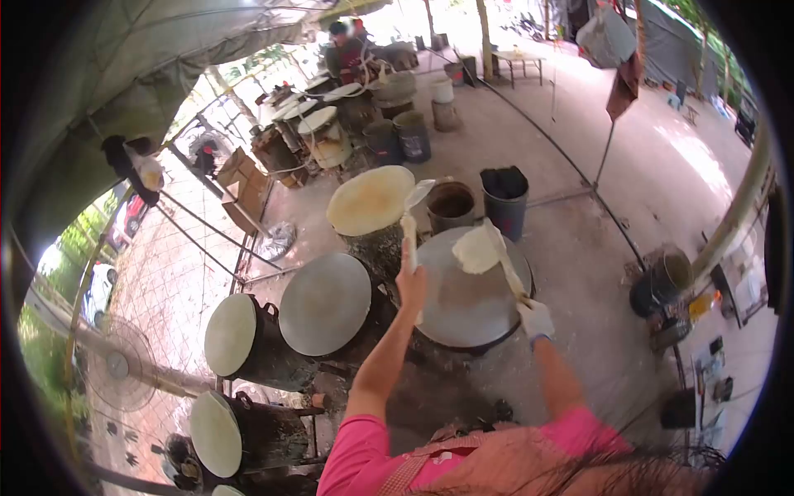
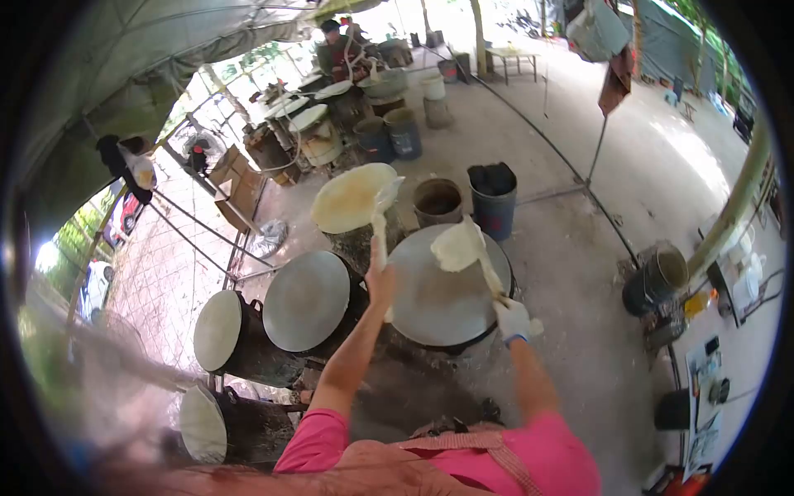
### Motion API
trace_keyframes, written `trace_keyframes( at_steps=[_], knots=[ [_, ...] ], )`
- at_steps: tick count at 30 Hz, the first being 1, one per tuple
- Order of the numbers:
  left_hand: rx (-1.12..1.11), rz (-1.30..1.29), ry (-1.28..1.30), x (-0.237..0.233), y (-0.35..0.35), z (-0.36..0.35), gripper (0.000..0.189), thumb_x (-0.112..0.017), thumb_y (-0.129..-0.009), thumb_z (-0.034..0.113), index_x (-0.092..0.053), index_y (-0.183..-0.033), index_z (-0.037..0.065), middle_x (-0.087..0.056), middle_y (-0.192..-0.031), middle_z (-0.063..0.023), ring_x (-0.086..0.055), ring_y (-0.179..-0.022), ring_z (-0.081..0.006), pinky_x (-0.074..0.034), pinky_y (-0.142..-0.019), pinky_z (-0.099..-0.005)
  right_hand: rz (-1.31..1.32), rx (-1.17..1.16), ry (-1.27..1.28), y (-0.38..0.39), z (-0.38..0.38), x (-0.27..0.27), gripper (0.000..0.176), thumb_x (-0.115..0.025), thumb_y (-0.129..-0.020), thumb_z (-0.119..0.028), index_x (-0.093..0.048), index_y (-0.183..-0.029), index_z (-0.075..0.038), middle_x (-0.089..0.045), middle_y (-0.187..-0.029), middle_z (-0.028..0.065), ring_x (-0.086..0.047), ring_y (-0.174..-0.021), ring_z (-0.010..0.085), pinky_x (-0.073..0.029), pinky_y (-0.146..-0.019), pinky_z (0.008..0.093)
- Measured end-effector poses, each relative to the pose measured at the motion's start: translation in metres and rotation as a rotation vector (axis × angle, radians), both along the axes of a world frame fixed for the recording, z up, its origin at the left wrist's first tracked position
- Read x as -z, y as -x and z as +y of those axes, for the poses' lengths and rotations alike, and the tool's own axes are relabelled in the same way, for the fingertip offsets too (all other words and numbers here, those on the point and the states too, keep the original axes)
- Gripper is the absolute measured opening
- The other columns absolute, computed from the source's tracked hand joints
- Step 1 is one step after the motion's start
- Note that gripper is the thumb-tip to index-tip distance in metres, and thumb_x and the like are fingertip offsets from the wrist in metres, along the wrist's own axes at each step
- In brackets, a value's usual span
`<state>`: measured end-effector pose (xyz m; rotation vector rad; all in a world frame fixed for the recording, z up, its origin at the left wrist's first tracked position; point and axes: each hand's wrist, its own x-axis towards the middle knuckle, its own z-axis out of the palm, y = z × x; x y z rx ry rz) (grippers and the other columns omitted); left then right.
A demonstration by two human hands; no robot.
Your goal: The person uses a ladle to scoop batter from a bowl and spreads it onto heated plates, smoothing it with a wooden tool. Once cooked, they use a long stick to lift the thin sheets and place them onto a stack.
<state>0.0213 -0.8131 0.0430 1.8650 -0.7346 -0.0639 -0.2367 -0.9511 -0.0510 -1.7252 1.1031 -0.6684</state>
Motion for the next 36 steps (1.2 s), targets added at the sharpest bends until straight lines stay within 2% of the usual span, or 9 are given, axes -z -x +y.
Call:
trace_keyframes(
  at_steps=[2,4,6,11,16,19,25,31,36],
  knots=[
    [0.104,0.078,0.007,0.016,0.003,0.043,0.068,-0.047,-0.077,0.004,-0.027,-0.141,0.012,-0.044,-0.135,-0.0157,-0.049,-0.118,-0.0217,-0.040,-0.091,-0.0284,0.025,-0.014,-0.085,-0.049,0.018,0.004,0.036,-0.058,-0.077,-0.032,-0.067,-0.100,-0.007,-0.064,-0.095,0.0196,-0.063,-0.089,0.0294,-0.047,-0.079,0.0363],
    [0.121,0.230,-0.166,0.058,0.025,0.091,0.067,-0.048,-0.077,0.003,-0.029,-0.140,0.008,-0.042,-0.137,-0.0123,-0.047,-0.120,-0.0200,-0.040,-0.091,-0.0284,0.302,-0.090,0.403,-0.079,0.009,0.006,0.033,-0.056,-0.077,-0.035,-0.068,-0.091,-0.008,-0.063,-0.096,0.0188,-0.060,-0.091,0.0349,-0.047,-0.078,0.0420],
    [0.083,0.294,-0.300,0.089,0.054,0.148,0.066,-0.048,-0.077,0.002,-0.030,-0.140,0.008,-0.043,-0.136,-0.0129,-0.047,-0.120,-0.0259,-0.040,-0.091,-0.0306,0.358,-0.135,0.320,-0.050,0.004,-0.055,0.031,-0.054,-0.078,-0.035,-0.068,-0.085,-0.008,-0.064,-0.085,0.0178,-0.061,-0.081,0.0377,-0.049,-0.071,0.0437],
    [0.064,0.127,-0.359,0.113,0.090,0.225,0.068,-0.049,-0.076,0.006,-0.030,-0.140,0.016,-0.049,-0.129,-0.0154,-0.054,-0.108,-0.0345,-0.044,-0.085,-0.0354,-0.051,0.104,-0.116,-0.030,0.031,0.034,0.035,-0.070,-0.068,-0.025,-0.067,-0.093,-0.001,-0.066,-0.079,0.0177,-0.064,-0.074,0.0228,-0.049,-0.072,0.0356],
    [0.085,0.056,-0.295,0.122,0.092,0.238,0.067,-0.049,-0.077,0.006,-0.030,-0.140,0.019,-0.045,-0.131,-0.0167,-0.054,-0.108,-0.0351,-0.044,-0.084,-0.0364,0.129,-0.180,0.119,-0.042,0.035,-0.029,0.033,-0.065,-0.070,-0.030,-0.069,-0.091,-0.005,-0.068,-0.081,0.0151,-0.064,-0.070,0.0203,-0.049,-0.067,0.0321],
    [0.109,0.197,-0.300,0.108,0.081,0.225,0.067,-0.049,-0.078,0.009,-0.030,-0.141,0.023,-0.048,-0.129,-0.0165,-0.055,-0.106,-0.0350,-0.045,-0.083,-0.0368,-0.183,0.113,-0.402,0.002,0.016,-0.035,0.030,-0.064,-0.073,-0.025,-0.069,-0.091,-0.001,-0.064,-0.067,0.0118,-0.062,-0.061,0.0192,-0.049,-0.056,0.0311],
    [0.046,0.206,-0.443,0.104,0.093,0.221,0.070,-0.052,-0.077,0.012,-0.027,-0.141,0.027,-0.055,-0.117,-0.0200,-0.059,-0.095,-0.0381,-0.045,-0.080,-0.0377,-0.324,-0.164,-0.467,-0.043,0.036,0.022,0.025,-0.071,-0.070,-0.015,-0.069,-0.090,0.000,-0.061,-0.064,0.0037,-0.054,-0.050,0.0115,-0.042,-0.045,0.0272],
    [0.000,0.351,-0.454,0.118,0.097,0.226,0.067,-0.048,-0.077,0.009,-0.030,-0.141,0.019,-0.061,-0.089,-0.0149,-0.059,-0.064,-0.0216,-0.047,-0.059,-0.0329,-0.183,-0.055,-0.513,-0.012,-0.033,-0.012,0.029,-0.069,-0.072,-0.020,-0.068,-0.096,-0.004,-0.059,-0.059,0.0022,-0.044,-0.040,0.0079,-0.033,-0.036,0.0241],
    [-0.060,0.472,-0.351,0.124,0.106,0.222,0.070,-0.052,-0.076,0.009,-0.029,-0.141,0.024,-0.052,-0.127,-0.0149,-0.056,-0.107,-0.0293,-0.043,-0.088,-0.0331,-0.196,-0.423,-0.644,-0.021,-0.030,0.020,0.023,-0.070,-0.071,-0.014,-0.068,-0.091,-0.001,-0.062,-0.067,0.0019,-0.054,-0.056,0.0118,-0.043,-0.050,0.0269]
  ],
)
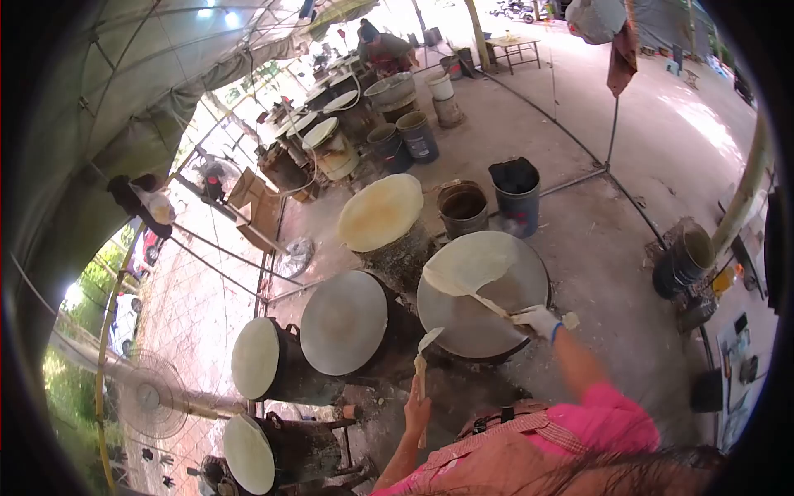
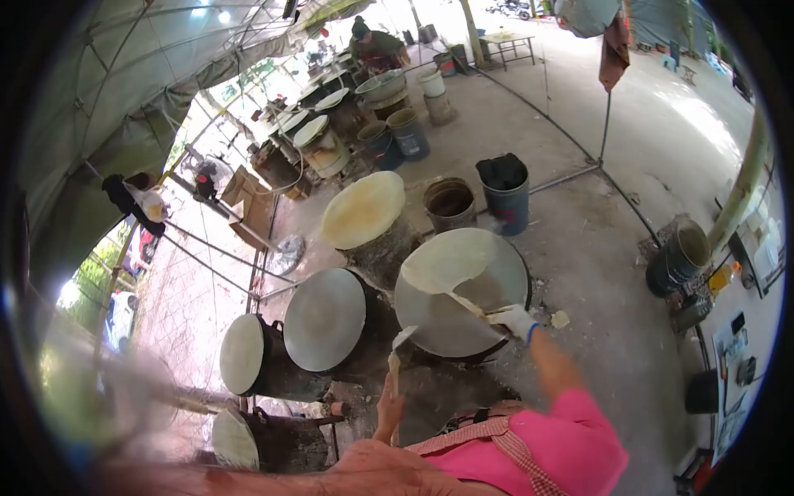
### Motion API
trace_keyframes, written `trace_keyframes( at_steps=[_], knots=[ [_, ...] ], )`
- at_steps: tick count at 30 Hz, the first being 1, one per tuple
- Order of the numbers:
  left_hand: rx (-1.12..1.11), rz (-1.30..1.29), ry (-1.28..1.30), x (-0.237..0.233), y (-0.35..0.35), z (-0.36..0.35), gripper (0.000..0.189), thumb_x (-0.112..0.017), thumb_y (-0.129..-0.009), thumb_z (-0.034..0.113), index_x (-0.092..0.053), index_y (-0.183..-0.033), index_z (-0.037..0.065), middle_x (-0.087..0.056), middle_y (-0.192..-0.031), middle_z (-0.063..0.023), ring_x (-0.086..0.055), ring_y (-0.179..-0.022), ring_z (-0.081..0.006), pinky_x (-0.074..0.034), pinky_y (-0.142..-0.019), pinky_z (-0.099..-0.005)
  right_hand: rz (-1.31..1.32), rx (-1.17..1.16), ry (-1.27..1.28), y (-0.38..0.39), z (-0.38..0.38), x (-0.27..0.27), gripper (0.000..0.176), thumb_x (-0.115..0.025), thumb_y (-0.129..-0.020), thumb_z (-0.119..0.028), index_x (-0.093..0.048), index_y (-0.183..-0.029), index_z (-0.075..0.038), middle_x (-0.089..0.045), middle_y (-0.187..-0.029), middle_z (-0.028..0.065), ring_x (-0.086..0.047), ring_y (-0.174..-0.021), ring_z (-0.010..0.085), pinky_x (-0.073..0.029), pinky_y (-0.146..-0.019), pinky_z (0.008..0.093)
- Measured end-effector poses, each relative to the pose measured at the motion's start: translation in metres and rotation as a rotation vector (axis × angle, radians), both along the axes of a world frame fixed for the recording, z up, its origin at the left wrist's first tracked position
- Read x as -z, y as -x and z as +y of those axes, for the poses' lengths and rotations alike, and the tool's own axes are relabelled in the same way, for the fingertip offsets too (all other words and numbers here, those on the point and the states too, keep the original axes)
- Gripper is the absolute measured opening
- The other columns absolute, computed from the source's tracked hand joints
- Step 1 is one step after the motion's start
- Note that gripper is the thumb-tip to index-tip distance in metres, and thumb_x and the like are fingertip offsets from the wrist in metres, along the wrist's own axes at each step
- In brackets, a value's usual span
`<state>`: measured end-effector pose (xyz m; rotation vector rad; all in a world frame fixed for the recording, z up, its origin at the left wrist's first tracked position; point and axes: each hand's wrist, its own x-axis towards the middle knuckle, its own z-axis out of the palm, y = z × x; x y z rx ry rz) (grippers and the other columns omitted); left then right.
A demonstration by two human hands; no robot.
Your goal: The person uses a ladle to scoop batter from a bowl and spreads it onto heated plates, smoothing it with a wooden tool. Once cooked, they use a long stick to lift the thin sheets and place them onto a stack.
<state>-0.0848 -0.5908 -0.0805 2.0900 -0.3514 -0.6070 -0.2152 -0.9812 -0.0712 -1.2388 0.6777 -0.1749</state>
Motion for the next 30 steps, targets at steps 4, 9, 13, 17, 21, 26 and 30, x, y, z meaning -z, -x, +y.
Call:
trace_keyframes(
  at_steps=[4,9,13,17,21,26,30],
  knots=[
    [0.029,-0.183,0.015,-0.023,0.011,-0.011,0.071,-0.052,-0.076,0.007,-0.029,-0.142,0.020,-0.048,-0.132,-0.0123,-0.053,-0.113,-0.0262,-0.040,-0.092,-0.0311,0.060,0.114,0.000,0.009,-0.057,-0.052,0.019,-0.069,-0.072,-0.015,-0.069,-0.087,-0.003,-0.057,-0.058,0.0008,-0.046,-0.039,0.0110,-0.035,-0.034,0.0281],
    [-0.075,-0.065,-0.014,0.009,0.021,0.002,0.070,-0.050,-0.075,0.003,-0.028,-0.141,0.011,-0.059,-0.108,-0.0150,-0.061,-0.090,-0.0259,-0.048,-0.078,-0.0313,0.189,-0.140,0.046,-0.020,-0.053,-0.021,0.022,-0.068,-0.074,-0.019,-0.068,-0.089,-0.003,-0.058,-0.060,0.0027,-0.048,-0.040,0.0111,-0.035,-0.035,0.0275],
    [-0.225,0.362,0.087,-0.061,0.052,0.000,0.071,-0.050,-0.076,0.001,-0.024,-0.142,0.015,-0.054,-0.073,-0.0073,-0.054,-0.055,-0.0176,-0.045,-0.049,-0.0302,0.050,-0.341,0.182,-0.001,-0.108,0.027,0.025,-0.070,-0.072,-0.018,-0.068,-0.092,-0.002,-0.061,-0.067,0.0005,-0.053,-0.052,0.0106,-0.042,-0.043,0.0278],
    [-0.455,0.629,0.279,-0.037,0.076,0.025,0.070,-0.048,-0.082,-0.001,-0.019,-0.140,0.025,-0.036,-0.059,0.0007,-0.037,-0.043,-0.0099,-0.030,-0.037,-0.0250,0.174,-0.092,0.051,-0.052,-0.110,-0.045,0.026,-0.069,-0.071,-0.018,-0.068,-0.092,-0.002,-0.062,-0.070,0.0024,-0.053,-0.053,0.0105,-0.044,-0.049,0.0275],
    [-0.585,0.822,0.328,-0.043,0.085,0.032,0.062,-0.047,-0.084,-0.002,-0.024,-0.134,0.026,-0.034,-0.059,0.0008,-0.034,-0.043,-0.0092,-0.028,-0.037,-0.0242,0.321,-0.399,0.107,-0.047,-0.094,-0.044,0.026,-0.068,-0.071,-0.016,-0.068,-0.094,-0.002,-0.063,-0.072,0.0039,-0.055,-0.058,0.0114,-0.046,-0.056,0.0273],
    [-0.594,0.855,0.440,-0.019,0.099,0.052,0.062,-0.045,-0.083,-0.004,-0.024,-0.133,0.027,-0.035,-0.061,0.0002,-0.032,-0.044,-0.0084,-0.026,-0.037,-0.0229,0.096,-0.462,0.184,-0.024,-0.133,-0.015,0.028,-0.068,-0.071,-0.015,-0.068,-0.096,-0.002,-0.065,-0.076,0.0048,-0.056,-0.068,0.0131,-0.046,-0.062,0.0264],
    [-0.611,0.860,0.458,-0.003,0.107,0.076,0.062,-0.046,-0.083,-0.005,-0.025,-0.132,0.027,-0.034,-0.060,0.0007,-0.030,-0.044,-0.0077,-0.026,-0.037,-0.0225,0.255,-0.383,0.269,-0.100,-0.118,-0.055,0.020,-0.068,-0.072,-0.020,-0.066,-0.079,-0.002,-0.055,-0.056,0.0016,-0.049,-0.043,0.0138,-0.039,-0.038,0.0308]
  ],
)
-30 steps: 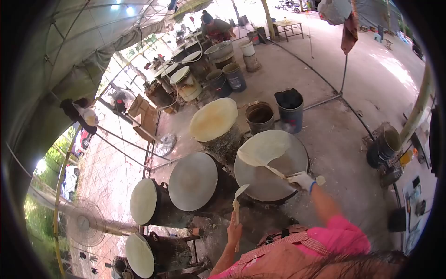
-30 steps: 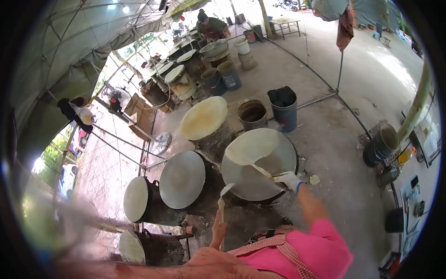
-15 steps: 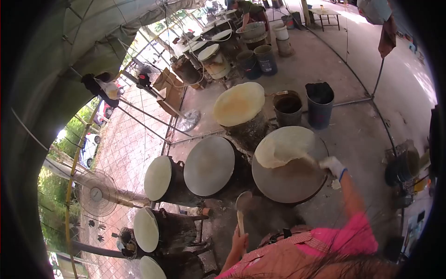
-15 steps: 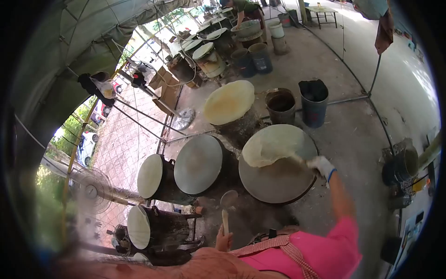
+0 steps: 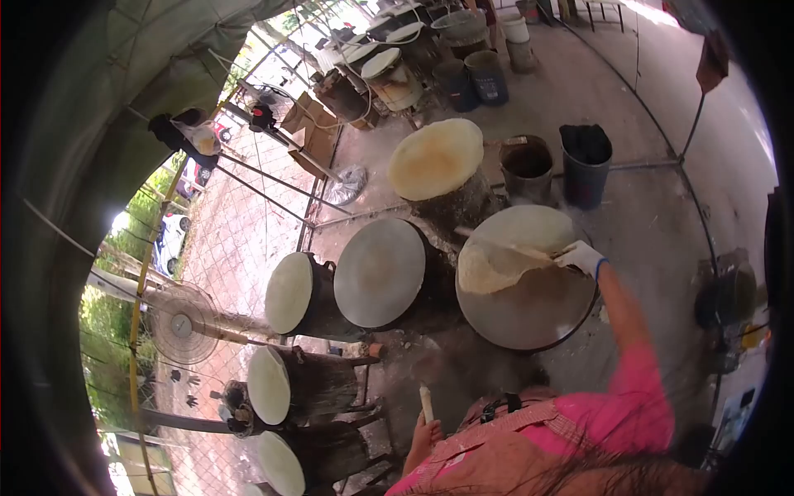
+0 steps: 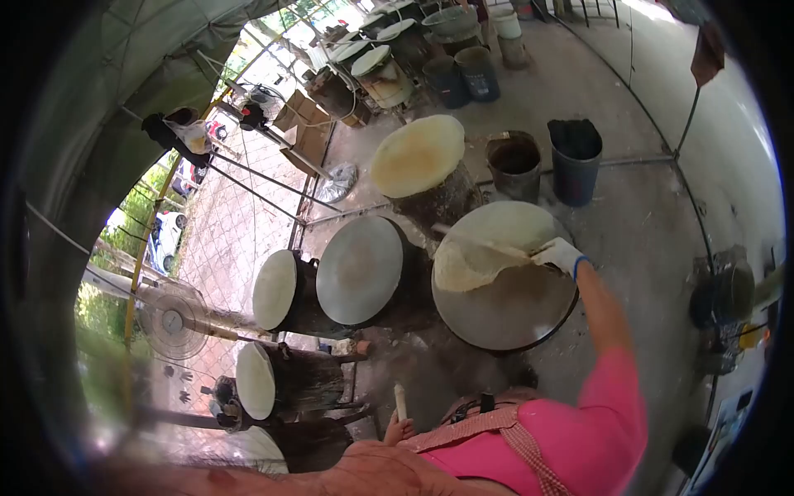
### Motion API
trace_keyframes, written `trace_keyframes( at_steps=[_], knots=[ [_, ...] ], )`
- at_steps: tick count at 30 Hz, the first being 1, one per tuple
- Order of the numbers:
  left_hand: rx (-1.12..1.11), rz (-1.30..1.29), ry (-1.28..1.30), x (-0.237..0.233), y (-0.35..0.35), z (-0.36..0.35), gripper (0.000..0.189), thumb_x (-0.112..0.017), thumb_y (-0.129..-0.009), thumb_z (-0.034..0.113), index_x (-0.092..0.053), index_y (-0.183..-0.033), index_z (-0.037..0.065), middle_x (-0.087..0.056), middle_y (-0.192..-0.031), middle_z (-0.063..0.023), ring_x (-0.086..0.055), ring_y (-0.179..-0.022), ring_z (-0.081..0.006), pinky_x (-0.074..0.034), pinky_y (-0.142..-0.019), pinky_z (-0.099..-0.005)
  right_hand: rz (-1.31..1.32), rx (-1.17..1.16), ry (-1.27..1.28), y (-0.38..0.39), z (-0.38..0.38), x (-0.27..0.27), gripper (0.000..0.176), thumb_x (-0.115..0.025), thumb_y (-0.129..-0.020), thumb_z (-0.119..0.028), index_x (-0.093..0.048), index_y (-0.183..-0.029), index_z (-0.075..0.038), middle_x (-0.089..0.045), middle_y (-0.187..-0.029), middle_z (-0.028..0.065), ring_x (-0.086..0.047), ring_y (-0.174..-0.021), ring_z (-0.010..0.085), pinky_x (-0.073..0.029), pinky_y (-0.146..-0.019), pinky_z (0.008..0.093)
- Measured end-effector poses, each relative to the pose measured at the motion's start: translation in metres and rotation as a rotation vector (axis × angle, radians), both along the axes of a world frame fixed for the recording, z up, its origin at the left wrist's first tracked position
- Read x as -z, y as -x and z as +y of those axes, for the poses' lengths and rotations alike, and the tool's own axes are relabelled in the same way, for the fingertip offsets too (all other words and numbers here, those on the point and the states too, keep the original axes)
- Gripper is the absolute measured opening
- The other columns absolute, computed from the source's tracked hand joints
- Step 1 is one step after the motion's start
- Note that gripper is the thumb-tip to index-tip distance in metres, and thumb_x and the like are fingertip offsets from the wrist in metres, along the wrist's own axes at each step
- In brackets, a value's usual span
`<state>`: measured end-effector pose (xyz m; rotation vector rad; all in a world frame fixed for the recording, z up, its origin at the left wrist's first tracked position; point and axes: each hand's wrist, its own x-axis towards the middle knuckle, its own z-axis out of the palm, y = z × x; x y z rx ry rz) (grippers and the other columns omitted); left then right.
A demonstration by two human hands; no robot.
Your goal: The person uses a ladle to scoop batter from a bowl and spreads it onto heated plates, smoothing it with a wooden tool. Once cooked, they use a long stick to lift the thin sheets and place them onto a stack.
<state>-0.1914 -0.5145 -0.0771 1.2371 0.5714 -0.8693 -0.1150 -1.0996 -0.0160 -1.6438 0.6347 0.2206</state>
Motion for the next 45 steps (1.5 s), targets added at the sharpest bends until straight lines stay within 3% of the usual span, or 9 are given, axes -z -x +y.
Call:
trace_keyframes(
  at_steps=[15,17,22,26,29,32,34,39,45],
  knots=[
    [-0.122,0.050,-0.080,-0.002,0.040,0.023,0.045,-0.048,-0.080,-0.004,-0.032,-0.116,0.020,-0.031,-0.055,0.0025,-0.031,-0.039,-0.0075,-0.022,-0.032,-0.0229,-0.080,-0.235,0.093,-0.031,-0.006,0.061,0.021,-0.064,-0.073,-0.016,-0.066,-0.085,0.001,-0.061,-0.065,0.0042,-0.055,-0.062,0.0118,-0.044,-0.054,0.0303],
    [-0.221,0.099,0.022,0.001,0.044,0.021,0.045,-0.048,-0.080,-0.004,-0.033,-0.115,0.020,-0.031,-0.055,0.0021,-0.031,-0.039,-0.0077,-0.022,-0.032,-0.0229,-0.596,-0.751,0.427,-0.016,-0.039,0.129,0.018,-0.068,-0.070,-0.017,-0.066,-0.078,-0.002,-0.054,-0.057,0.0006,-0.049,-0.052,0.0107,-0.039,-0.046,0.0299],
    [-0.192,0.120,-0.058,-0.021,0.051,0.004,0.020,-0.045,-0.085,-0.001,-0.037,-0.098,0.013,-0.030,-0.056,0.0019,-0.029,-0.040,-0.0064,-0.023,-0.035,-0.0212,0.424,-0.365,-0.003,0.067,-0.034,-0.003,0.018,-0.065,-0.073,-0.014,-0.067,-0.085,0.000,-0.059,-0.063,0.0064,-0.052,-0.054,0.0102,-0.042,-0.048,0.0280],
    [-0.264,0.150,0.025,-0.014,0.061,0.015,0.018,-0.045,-0.086,0.000,-0.038,-0.097,0.012,-0.031,-0.056,0.0018,-0.028,-0.040,-0.0063,-0.023,-0.036,-0.0207,-0.370,-0.347,0.139,0.007,-0.009,0.006,0.022,-0.063,-0.073,-0.013,-0.067,-0.091,-0.001,-0.060,-0.066,0.0102,-0.054,-0.056,0.0132,-0.045,-0.052,0.0288],
    [-0.278,0.199,0.025,-0.021,0.063,0.029,0.019,-0.044,-0.086,0.000,-0.038,-0.099,0.012,-0.031,-0.056,0.0019,-0.029,-0.040,-0.0062,-0.023,-0.036,-0.0206,-0.095,-0.407,0.234,-0.017,0.009,0.025,0.014,-0.061,-0.071,-0.009,-0.067,-0.082,-0.002,-0.060,-0.070,0.0117,-0.056,-0.061,0.0175,-0.046,-0.057,0.0296],
    [-0.251,0.090,-0.006,-0.029,0.060,0.042,0.023,-0.045,-0.086,0.001,-0.038,-0.103,0.014,-0.031,-0.057,0.0026,-0.030,-0.041,-0.0061,-0.025,-0.036,-0.0205,-0.448,-0.776,0.246,0.059,-0.011,0.034,0.004,-0.062,-0.063,-0.008,-0.058,-0.064,-0.005,-0.059,-0.075,0.0111,-0.055,-0.062,0.0220,-0.043,-0.053,0.0308],
    [-0.132,0.151,0.016,-0.015,0.054,0.069,0.035,-0.046,-0.083,-0.002,-0.034,-0.106,0.021,-0.032,-0.056,0.0010,-0.030,-0.038,-0.0076,-0.022,-0.031,-0.0224,0.315,-0.335,0.029,0.140,-0.001,-0.024,0.009,-0.065,-0.065,-0.008,-0.065,-0.073,-0.004,-0.056,-0.061,0.0062,-0.046,-0.045,0.0128,-0.035,-0.041,0.0284],
    [-0.136,0.412,0.275,0.025,0.013,0.125,0.025,-0.047,-0.085,0.004,-0.039,-0.101,0.021,-0.026,-0.051,0.0046,-0.027,-0.034,-0.0082,-0.022,-0.029,-0.0251,0.142,0.410,-0.095,0.349,0.087,-0.004,0.024,-0.068,-0.071,-0.014,-0.068,-0.092,-0.001,-0.052,-0.057,-0.0005,-0.044,-0.043,0.0086,-0.032,-0.039,0.0261],
    [0.124,0.189,0.089,-0.021,-0.003,0.129,0.019,-0.045,-0.089,0.013,-0.040,-0.071,0.016,-0.026,-0.051,0.0044,-0.026,-0.033,-0.0086,-0.022,-0.028,-0.0242,-0.238,0.659,0.260,0.209,0.330,0.112,0.020,-0.065,-0.081,-0.022,-0.068,-0.092,-0.006,-0.063,-0.069,0.0037,-0.059,-0.060,0.0178,-0.046,-0.055,0.0338]
  ],
)
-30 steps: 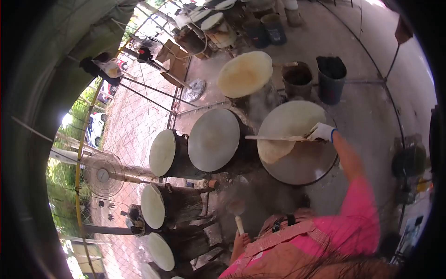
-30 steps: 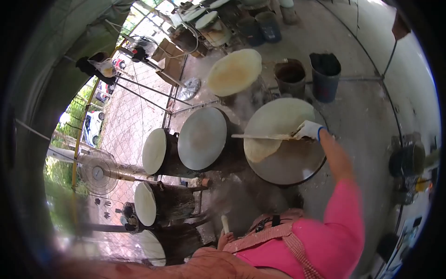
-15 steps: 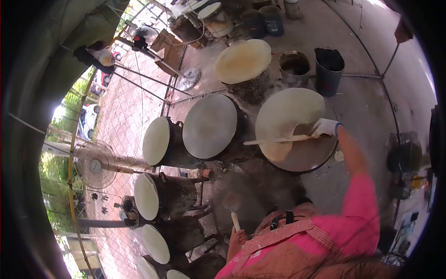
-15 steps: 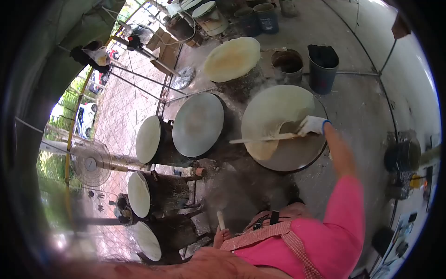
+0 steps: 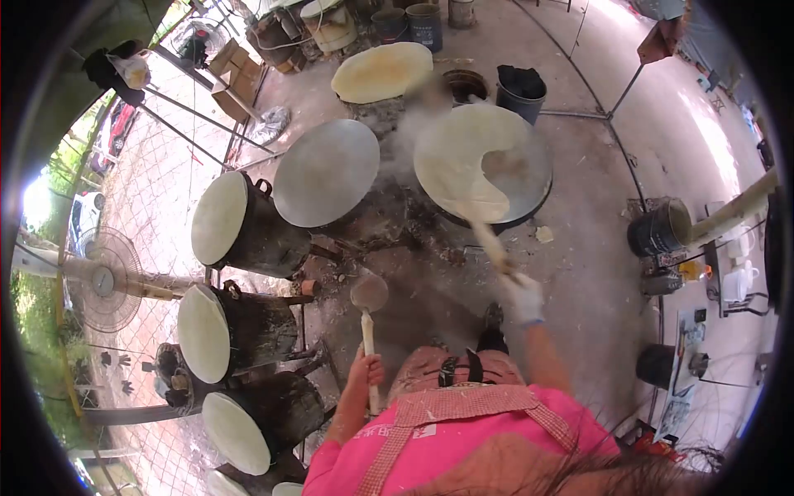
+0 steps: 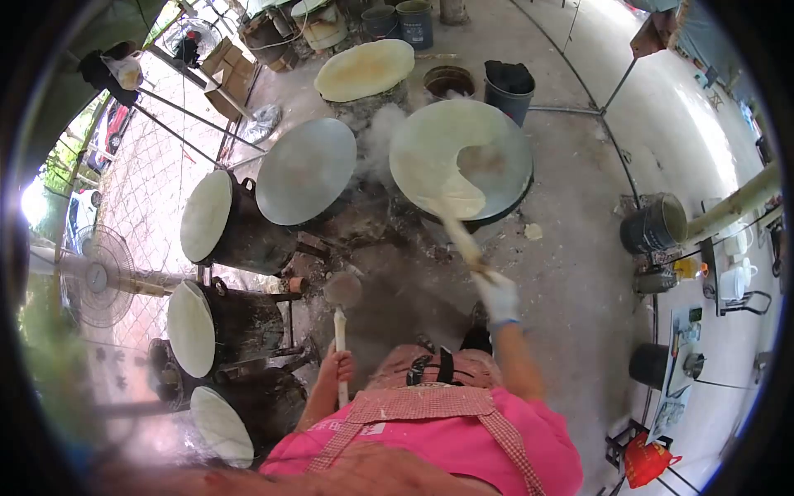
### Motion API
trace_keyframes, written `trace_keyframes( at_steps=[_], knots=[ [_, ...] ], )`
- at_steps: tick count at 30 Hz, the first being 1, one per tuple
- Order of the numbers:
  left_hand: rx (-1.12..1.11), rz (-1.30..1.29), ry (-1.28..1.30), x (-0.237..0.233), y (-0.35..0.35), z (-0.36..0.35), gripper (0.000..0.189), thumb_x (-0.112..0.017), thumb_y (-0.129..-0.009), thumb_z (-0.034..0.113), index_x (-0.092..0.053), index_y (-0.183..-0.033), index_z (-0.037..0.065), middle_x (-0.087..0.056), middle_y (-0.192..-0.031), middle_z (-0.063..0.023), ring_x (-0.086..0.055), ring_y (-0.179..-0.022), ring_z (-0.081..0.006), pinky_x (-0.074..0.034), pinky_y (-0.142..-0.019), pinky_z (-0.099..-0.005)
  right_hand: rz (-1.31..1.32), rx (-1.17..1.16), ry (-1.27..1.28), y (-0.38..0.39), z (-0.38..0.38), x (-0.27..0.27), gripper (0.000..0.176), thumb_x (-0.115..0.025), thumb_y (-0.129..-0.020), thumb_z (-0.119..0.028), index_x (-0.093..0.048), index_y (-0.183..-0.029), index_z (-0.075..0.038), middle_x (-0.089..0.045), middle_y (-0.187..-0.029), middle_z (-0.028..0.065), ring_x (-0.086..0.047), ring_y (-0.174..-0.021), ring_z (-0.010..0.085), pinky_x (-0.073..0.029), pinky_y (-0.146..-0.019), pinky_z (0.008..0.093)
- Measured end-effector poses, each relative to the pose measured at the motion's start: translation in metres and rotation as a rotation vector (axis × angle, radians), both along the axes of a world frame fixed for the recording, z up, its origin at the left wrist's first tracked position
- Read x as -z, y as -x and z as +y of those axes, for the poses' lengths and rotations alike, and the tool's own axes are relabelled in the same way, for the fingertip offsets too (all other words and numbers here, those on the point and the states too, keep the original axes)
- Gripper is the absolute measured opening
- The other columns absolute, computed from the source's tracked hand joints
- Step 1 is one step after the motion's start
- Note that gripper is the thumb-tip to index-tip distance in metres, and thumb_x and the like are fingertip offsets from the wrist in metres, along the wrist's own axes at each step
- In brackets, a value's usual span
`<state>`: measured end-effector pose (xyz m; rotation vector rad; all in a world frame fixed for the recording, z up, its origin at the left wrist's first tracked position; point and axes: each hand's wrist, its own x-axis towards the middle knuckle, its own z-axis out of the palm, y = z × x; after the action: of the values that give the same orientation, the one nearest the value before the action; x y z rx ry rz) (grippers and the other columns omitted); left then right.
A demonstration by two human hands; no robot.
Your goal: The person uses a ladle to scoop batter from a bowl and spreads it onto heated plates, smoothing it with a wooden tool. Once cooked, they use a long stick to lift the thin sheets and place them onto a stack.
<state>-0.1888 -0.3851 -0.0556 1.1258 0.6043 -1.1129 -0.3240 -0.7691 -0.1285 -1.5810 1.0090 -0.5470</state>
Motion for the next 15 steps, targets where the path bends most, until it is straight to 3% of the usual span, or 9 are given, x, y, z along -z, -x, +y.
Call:
trace_keyframes(
  at_steps=[1,2,3,4,5,7,12,14,15],
  knots=[
    [0.002,-0.002,0.006,0.004,-0.003,0.008,0.019,-0.045,-0.089,0.013,-0.040,-0.071,0.016,-0.026,-0.051,0.0044,-0.026,-0.033,-0.0086,-0.022,-0.028,-0.0242,0.117,-0.051,0.220,-0.031,0.027,-0.024,0.023,-0.062,-0.082,-0.027,-0.067,-0.093,-0.008,-0.064,-0.072,0.0085,-0.061,-0.065,0.0242,-0.047,-0.060,0.0370],
    [-0.054,0.092,0.109,0.011,-0.004,0.016,0.008,-0.045,-0.088,0.011,-0.043,-0.088,0.019,-0.027,-0.052,0.0037,-0.027,-0.034,-0.0082,-0.023,-0.029,-0.0234,0.238,-0.098,0.425,-0.051,0.041,-0.045,0.025,-0.059,-0.083,-0.032,-0.067,-0.094,-0.011,-0.066,-0.076,0.0134,-0.063,-0.070,0.0306,-0.048,-0.064,0.0403],
    [-0.101,0.184,0.198,0.010,-0.006,0.029,0.022,-0.045,-0.087,0.009,-0.046,-0.105,0.023,-0.028,-0.053,0.0031,-0.027,-0.034,-0.0079,-0.023,-0.029,-0.0225,0.241,-0.084,0.402,-0.045,0.044,-0.044,0.025,-0.059,-0.083,-0.032,-0.067,-0.094,-0.011,-0.066,-0.076,0.0134,-0.063,-0.070,0.0306,-0.048,-0.064,0.0403],
    [-0.078,0.182,0.178,-0.002,-0.001,0.039,0.022,-0.045,-0.087,0.009,-0.046,-0.105,0.023,-0.028,-0.053,0.0031,-0.027,-0.034,-0.0079,-0.023,-0.029,-0.0225,0.376,-0.110,0.498,-0.033,0.041,-0.041,0.026,-0.055,-0.084,-0.034,-0.067,-0.094,-0.013,-0.064,-0.078,0.0165,-0.062,-0.073,0.0337,-0.048,-0.066,0.0421],
    [-0.099,0.146,0.243,-0.017,0.005,0.037,0.038,-0.045,-0.087,0.008,-0.038,-0.117,0.030,-0.028,-0.053,0.0024,-0.028,-0.034,-0.0076,-0.024,-0.029,-0.0214,0.505,-0.130,0.614,-0.026,0.029,-0.041,0.027,-0.052,-0.085,-0.037,-0.067,-0.094,-0.016,-0.063,-0.079,0.0196,-0.060,-0.076,0.0368,-0.048,-0.067,0.0440],
    [-0.102,0.040,0.380,-0.040,0.016,0.035,0.063,-0.046,-0.087,0.007,-0.023,-0.137,0.039,-0.028,-0.054,0.0015,-0.028,-0.035,-0.0069,-0.024,-0.029,-0.0194,0.780,-0.082,0.543,0.011,0.019,-0.069,0.025,-0.052,-0.085,-0.034,-0.066,-0.092,-0.015,-0.063,-0.077,0.0180,-0.060,-0.076,0.0371,-0.047,-0.068,0.0455],
    [0.037,-0.181,0.783,-0.070,0.022,0.030,0.064,-0.047,-0.087,0.009,-0.021,-0.139,0.036,-0.032,-0.059,0.0000,-0.031,-0.036,-0.0074,-0.025,-0.028,-0.0201,0.314,0.179,0.341,-0.015,0.025,-0.059,0.030,-0.054,-0.083,-0.036,-0.066,-0.095,-0.011,-0.063,-0.080,0.0192,-0.061,-0.079,0.0363,-0.047,-0.069,0.0438],
    [-0.095,0.119,1.001,-0.058,0.019,0.023,0.064,-0.047,-0.088,0.009,-0.020,-0.140,0.035,-0.034,-0.063,-0.0009,-0.034,-0.038,-0.0079,-0.026,-0.028,-0.0210,0.188,0.052,0.463,-0.054,0.031,-0.053,0.026,-0.056,-0.082,-0.034,-0.068,-0.091,-0.013,-0.063,-0.079,0.0189,-0.061,-0.078,0.0364,-0.048,-0.070,0.0435],
    [-0.102,0.104,0.994,-0.053,0.019,0.024,0.064,-0.046,-0.088,0.008,-0.020,-0.140,0.036,-0.035,-0.065,-0.0013,-0.037,-0.042,-0.0080,-0.031,-0.030,-0.0205,0.264,-0.004,0.522,-0.051,0.025,-0.051,0.026,-0.056,-0.082,-0.034,-0.068,-0.089,-0.012,-0.063,-0.078,0.0181,-0.061,-0.077,0.0361,-0.048,-0.070,0.0439]
  ],
)
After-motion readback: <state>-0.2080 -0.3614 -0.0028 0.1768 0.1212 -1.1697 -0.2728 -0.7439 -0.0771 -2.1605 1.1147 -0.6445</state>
